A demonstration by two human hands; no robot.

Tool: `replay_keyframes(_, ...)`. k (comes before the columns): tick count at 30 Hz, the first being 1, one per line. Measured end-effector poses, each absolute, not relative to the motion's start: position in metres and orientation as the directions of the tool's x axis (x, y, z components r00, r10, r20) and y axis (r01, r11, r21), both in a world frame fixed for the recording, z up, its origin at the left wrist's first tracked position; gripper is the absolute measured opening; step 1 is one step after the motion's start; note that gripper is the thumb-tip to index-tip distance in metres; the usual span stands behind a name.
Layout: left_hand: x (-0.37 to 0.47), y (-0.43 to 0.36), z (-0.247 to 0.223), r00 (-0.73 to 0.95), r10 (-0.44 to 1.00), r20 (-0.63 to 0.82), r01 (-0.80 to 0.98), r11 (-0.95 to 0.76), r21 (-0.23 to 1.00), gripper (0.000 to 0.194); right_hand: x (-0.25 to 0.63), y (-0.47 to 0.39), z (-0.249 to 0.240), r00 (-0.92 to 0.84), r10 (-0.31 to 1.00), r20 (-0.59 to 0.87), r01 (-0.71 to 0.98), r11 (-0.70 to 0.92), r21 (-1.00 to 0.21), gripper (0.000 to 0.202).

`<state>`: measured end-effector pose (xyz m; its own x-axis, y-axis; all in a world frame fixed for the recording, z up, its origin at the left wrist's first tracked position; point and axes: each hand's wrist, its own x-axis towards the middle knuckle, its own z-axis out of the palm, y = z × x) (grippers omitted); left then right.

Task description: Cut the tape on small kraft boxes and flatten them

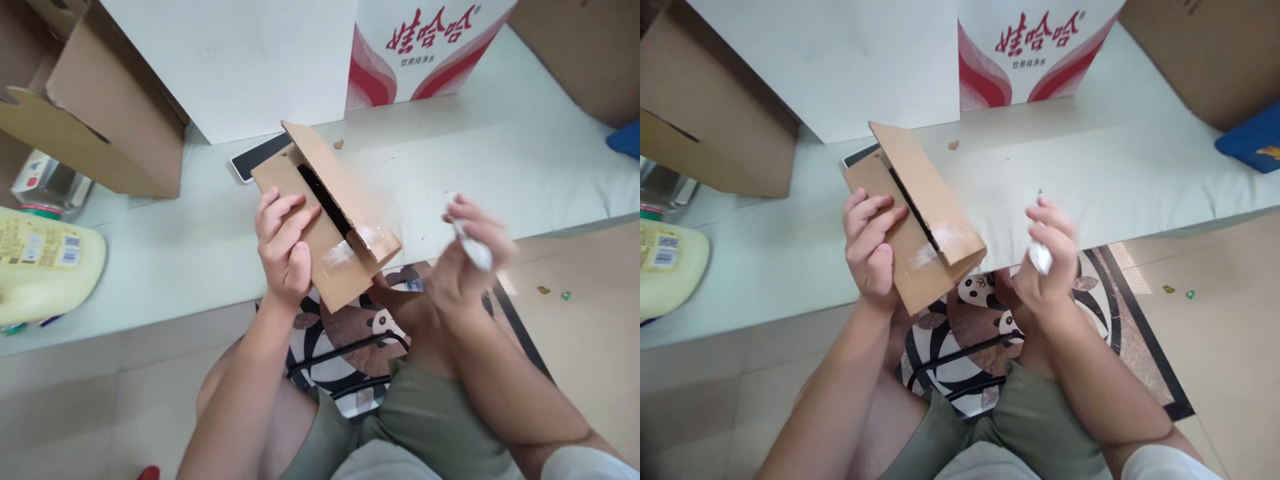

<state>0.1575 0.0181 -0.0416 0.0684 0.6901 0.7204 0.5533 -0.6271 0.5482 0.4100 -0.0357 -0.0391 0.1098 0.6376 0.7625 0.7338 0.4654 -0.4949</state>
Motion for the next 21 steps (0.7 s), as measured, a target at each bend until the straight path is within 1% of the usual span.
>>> replay_keyframes(2, 0.156, 0.02, -0.044, 0.066, 0.679, 0.731, 0.533, -0.643, 0.55, 0.051, 0.416, -0.014, -0.049, 0.063, 0.645, 0.761, 0.75, 0.473, -0.463, 0.036)
replay_keyframes(3, 0.154, 0.02, -0.045, 0.072, 0.667, 0.742, 0.516, -0.662, 0.544, 0.048, 0.416, -0.006, -0.054, 0.037, 0.683, 0.729, 0.767, 0.448, -0.459, 0.035)
replay_keyframes(7, 0.149, 0.023, -0.048, 0.091, 0.622, 0.778, 0.465, -0.717, 0.519, 0.045, 0.407, 0.009, -0.072, -0.009, 0.852, 0.524, 0.848, 0.284, -0.448, 0.035)
replay_keyframes(9, 0.146, 0.021, -0.047, 0.069, 0.638, 0.767, 0.468, -0.7, 0.54, 0.044, 0.404, 0.013, -0.079, -0.004, 0.897, 0.442, 0.876, 0.217, -0.431, 0.037)
replay_keyframes(12, 0.141, 0.015, -0.043, 0.036, 0.67, 0.742, 0.472, -0.666, 0.578, 0.043, 0.403, 0.016, -0.088, 0.024, 0.93, 0.366, 0.898, 0.14, -0.416, 0.038)
replay_keyframes(15, 0.135, 0.012, -0.044, 0.003, 0.666, 0.746, 0.455, -0.665, 0.592, 0.042, 0.403, 0.016, -0.092, 0.014, 0.943, 0.333, 0.897, 0.135, -0.421, 0.039)
replay_keyframes(18, 0.125, 0.016, -0.052, -0.069, 0.666, 0.743, 0.413, -0.659, 0.628, 0.041, 0.399, 0.013, -0.092, -0.011, 0.943, 0.333, 0.892, 0.159, -0.422, 0.041)
replay_keyframes(20, 0.116, 0.022, -0.061, -0.124, 0.684, 0.719, 0.412, -0.624, 0.664, 0.038, 0.397, 0.011, -0.091, -0.024, 0.94, 0.339, 0.879, 0.181, -0.44, 0.037)
replay_keyframes(21, 0.112, 0.025, -0.065, -0.113, 0.701, 0.704, 0.431, -0.604, 0.671, 0.038, 0.396, 0.01, -0.09, -0.028, 0.939, 0.343, 0.866, 0.194, -0.461, 0.035)
